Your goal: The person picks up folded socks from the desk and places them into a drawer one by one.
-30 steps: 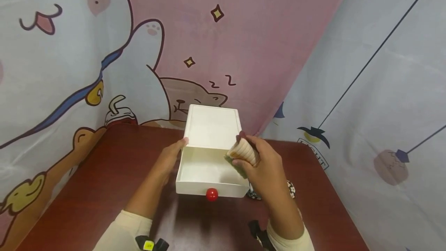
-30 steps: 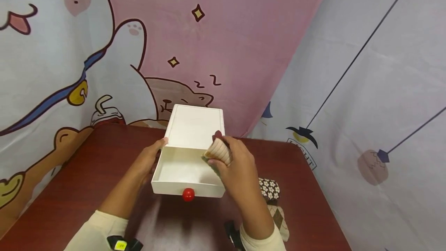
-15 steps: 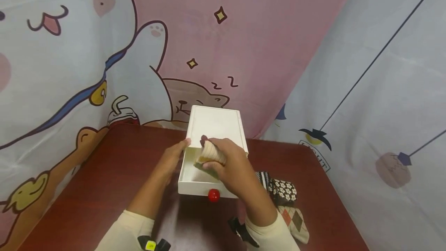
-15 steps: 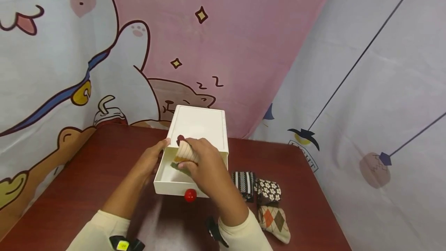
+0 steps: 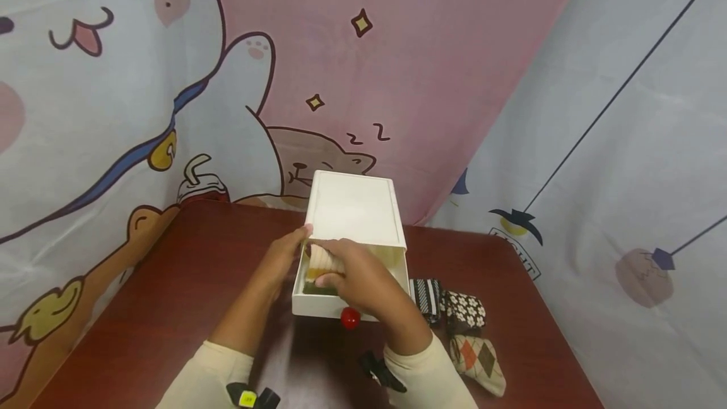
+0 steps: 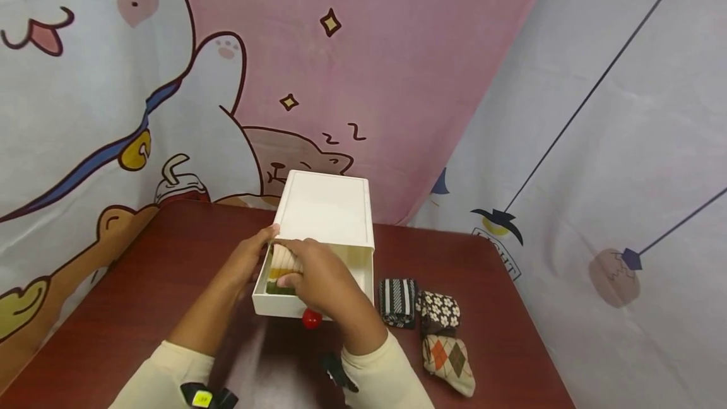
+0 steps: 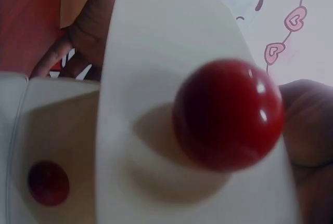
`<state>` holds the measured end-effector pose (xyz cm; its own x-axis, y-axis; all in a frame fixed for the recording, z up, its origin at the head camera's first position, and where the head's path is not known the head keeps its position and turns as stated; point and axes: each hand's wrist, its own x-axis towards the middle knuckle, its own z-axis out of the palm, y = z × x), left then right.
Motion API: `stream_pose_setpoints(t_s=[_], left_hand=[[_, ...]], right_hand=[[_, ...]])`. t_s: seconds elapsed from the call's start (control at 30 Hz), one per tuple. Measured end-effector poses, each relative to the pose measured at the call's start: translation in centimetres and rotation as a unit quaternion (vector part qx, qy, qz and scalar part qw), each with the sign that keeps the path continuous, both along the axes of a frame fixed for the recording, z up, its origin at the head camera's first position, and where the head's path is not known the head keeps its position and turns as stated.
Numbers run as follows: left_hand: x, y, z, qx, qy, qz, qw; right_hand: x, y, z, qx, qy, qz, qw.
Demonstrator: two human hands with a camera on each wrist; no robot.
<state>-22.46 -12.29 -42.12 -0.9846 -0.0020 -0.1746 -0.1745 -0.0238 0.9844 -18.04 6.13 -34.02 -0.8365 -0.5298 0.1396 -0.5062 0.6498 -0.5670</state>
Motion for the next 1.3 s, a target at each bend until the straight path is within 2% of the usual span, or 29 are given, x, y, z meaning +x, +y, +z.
stream_pose_setpoints(t_s=[0.37,0.57,0.7,0.97,1.2,1.3], left_hand=[[0.3,-0.1,0.1,-0.006,0.006,-0.006,0.9999],[0.3,-0.2,0.1,-0.008,0.005,-0.004,1.0000],[0.2,-0.2,0.1,-0.001,0.004,-0.004,1.0000],[0.1,-0.2,-0.1,-0.021,0.003,-0.014,0.9997],[0.1,-0.1,0.0,-0.029,0.007,-0.007,0.9995],[0.1,-0.1,0.0,-0.028,0.003,-0.005,0.9996]], right_hand=[[-0.3,-0.9,0.1,0.058,-0.054,0.021,0.9967],[-0.5,-1.6,0.4,0.097,-0.069,0.008,0.9928],[-0.6,-1.7,0.5,0.112,-0.049,-0.019,0.9924],[0.3,-0.5,1.0,0.050,-0.087,-0.080,0.9917],[1.3,0.7,2.2,0.054,-0.077,-0.149,0.9844],[1.3,1.0,2.3,0.058,-0.076,-0.163,0.9820]])
